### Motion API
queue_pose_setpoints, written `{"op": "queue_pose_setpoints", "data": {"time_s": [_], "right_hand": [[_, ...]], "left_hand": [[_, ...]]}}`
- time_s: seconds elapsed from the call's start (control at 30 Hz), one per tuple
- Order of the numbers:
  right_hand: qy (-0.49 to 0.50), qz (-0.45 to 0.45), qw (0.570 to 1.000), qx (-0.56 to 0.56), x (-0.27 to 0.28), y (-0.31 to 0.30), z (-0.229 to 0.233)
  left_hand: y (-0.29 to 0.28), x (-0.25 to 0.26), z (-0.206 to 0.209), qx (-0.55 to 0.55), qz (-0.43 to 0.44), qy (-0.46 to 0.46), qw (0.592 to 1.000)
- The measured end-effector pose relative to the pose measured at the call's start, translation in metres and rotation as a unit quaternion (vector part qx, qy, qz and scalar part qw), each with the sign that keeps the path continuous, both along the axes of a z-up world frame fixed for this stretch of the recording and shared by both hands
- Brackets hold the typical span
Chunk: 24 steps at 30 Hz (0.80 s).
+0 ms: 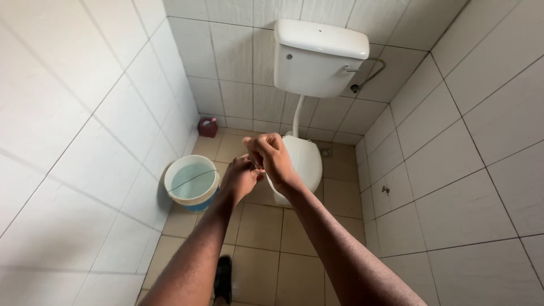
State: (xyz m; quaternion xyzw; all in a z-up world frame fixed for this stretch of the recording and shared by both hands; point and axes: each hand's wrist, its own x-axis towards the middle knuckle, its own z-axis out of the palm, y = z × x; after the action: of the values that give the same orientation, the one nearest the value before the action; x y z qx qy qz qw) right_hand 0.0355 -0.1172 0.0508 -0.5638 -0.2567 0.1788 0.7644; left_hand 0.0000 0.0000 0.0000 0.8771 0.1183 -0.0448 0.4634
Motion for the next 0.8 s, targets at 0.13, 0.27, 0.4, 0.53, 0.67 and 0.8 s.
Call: {"op": "queue_pose_setpoints", "data": {"time_s": [0.13,0.27,0.4,0.53,0.67,0.8], "right_hand": [[-0.038,0.001,0.999,-0.029,0.039,0.011,-0.023],[-0.001,0.019,0.999,-0.036,0.085,0.05,-0.049],[-0.085,0.014,0.99,-0.116,0.13,0.093,-0.069],[-0.01,0.052,0.981,-0.185,0.153,0.132,-0.093],[-0.031,-0.019,0.963,-0.268,0.165,0.153,-0.139],[0.01,-0.083,0.966,-0.245,0.168,0.154,-0.148]], "left_hand": [[0.031,0.061,-0.08,0.026,-0.037,-0.164,0.985],[0.081,0.115,-0.093,0.089,-0.052,-0.196,0.975],[0.132,0.169,-0.11,0.101,-0.063,-0.145,0.982],[0.179,0.193,-0.166,0.104,-0.078,-0.185,0.974],[0.194,0.199,-0.203,0.081,-0.125,-0.197,0.969],[0.195,0.211,-0.24,0.089,-0.205,-0.233,0.946]]}}
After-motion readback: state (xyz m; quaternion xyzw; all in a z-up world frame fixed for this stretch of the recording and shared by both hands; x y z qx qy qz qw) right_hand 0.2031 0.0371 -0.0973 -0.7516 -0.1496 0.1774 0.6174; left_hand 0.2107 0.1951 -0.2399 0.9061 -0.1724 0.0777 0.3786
